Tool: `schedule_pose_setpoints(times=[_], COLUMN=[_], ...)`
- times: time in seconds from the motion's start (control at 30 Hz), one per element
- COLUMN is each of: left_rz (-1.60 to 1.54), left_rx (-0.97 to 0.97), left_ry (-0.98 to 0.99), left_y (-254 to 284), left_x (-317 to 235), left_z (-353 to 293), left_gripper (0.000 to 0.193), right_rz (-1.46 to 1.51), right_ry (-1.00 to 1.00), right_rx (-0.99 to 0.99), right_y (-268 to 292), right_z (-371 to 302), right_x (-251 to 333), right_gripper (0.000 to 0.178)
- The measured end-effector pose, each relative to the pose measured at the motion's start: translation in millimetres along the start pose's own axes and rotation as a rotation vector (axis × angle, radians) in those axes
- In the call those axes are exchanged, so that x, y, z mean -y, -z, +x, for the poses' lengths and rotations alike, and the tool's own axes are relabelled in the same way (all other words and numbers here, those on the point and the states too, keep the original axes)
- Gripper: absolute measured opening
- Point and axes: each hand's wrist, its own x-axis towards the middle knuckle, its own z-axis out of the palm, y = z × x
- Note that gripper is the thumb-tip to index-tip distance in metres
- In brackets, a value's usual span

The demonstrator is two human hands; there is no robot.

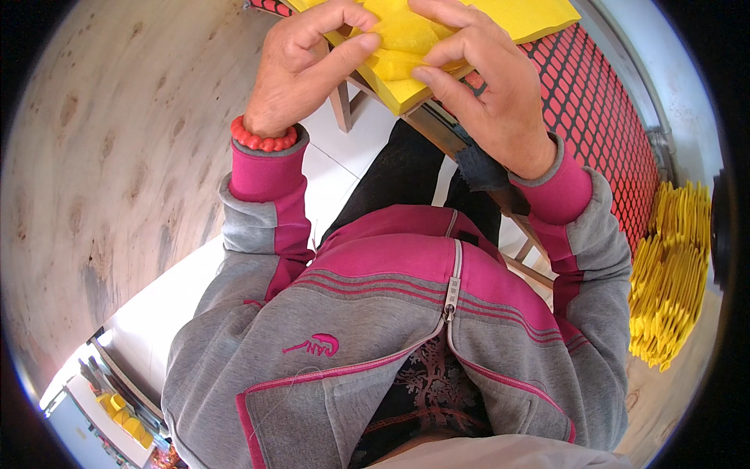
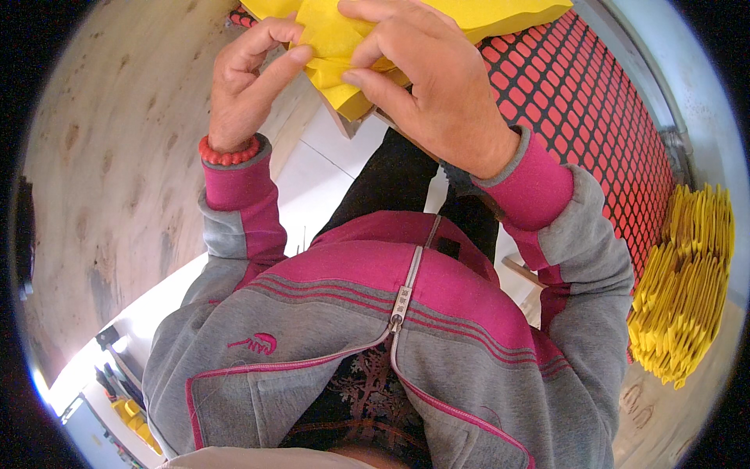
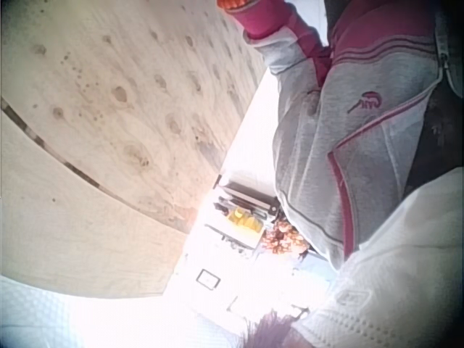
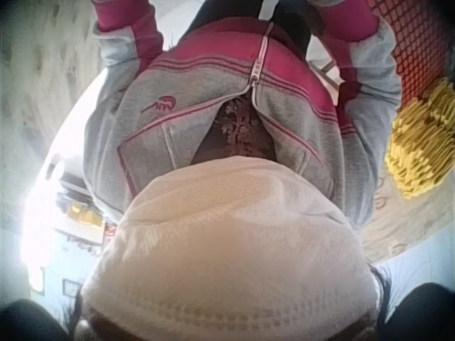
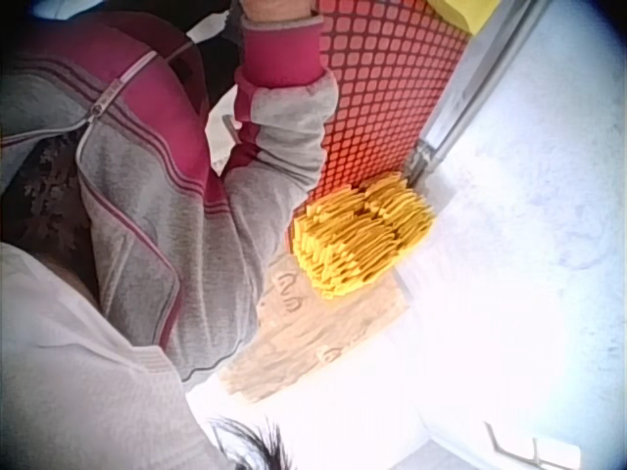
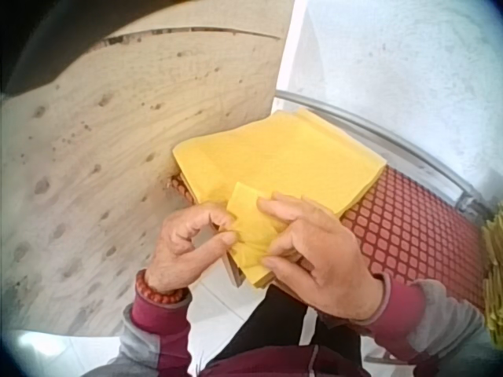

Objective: The person repeatedly folds yellow paper sheets by hand on a patterned table, aligning edges and pressing creases. Folded sheets are stacked to the right while new sheets are taken from a pile on the left.

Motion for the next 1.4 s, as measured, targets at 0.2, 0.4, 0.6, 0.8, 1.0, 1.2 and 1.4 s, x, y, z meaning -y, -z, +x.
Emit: schedule_pose_setpoints(times=[0.2,0.4,0.6,0.8,1.0,1.2,1.4], left_rz=[0.119,-0.020,-0.175,-0.155,-0.065,-0.059,0.039], left_rx=[0.039,-0.021,-0.163,-0.233,0.004,0.080,0.128], left_ry=[-0.131,-0.023,0.093,-0.052,-0.041,-0.070,-0.136], left_y=[1.4,-5.4,-18.4,-20.6,3.3,3.4,5.9], left_x=[-1.7,1.6,-1.8,6.4,12.9,5.3,-4.9], left_z=[-1.1,0.4,-0.4,0.2,-4.1,-1.8,1.0], left_gripper=[0.019,0.014,0.012,0.019,0.014,0.019,0.022], right_rz=[0.014,-0.027,-0.124,-0.114,-0.080,-0.063,0.002], right_ry=[0.061,0.061,0.202,0.076,0.022,0.056,0.006], right_rx=[-0.065,-0.174,-0.132,-0.023,-0.008,-0.016,-0.005], right_y=[-5.9,-6.2,-4.0,-1.1,-0.5,-1.2,-2.0], right_z=[0.5,-1.0,3.1,-2.6,-2.2,-3.1,-1.7], right_x=[-4.8,-1.7,-6.1,-2.2,-2.6,-3.2,-3.5], right_gripper=[0.023,0.026,0.024,0.021,0.020,0.021,0.021])
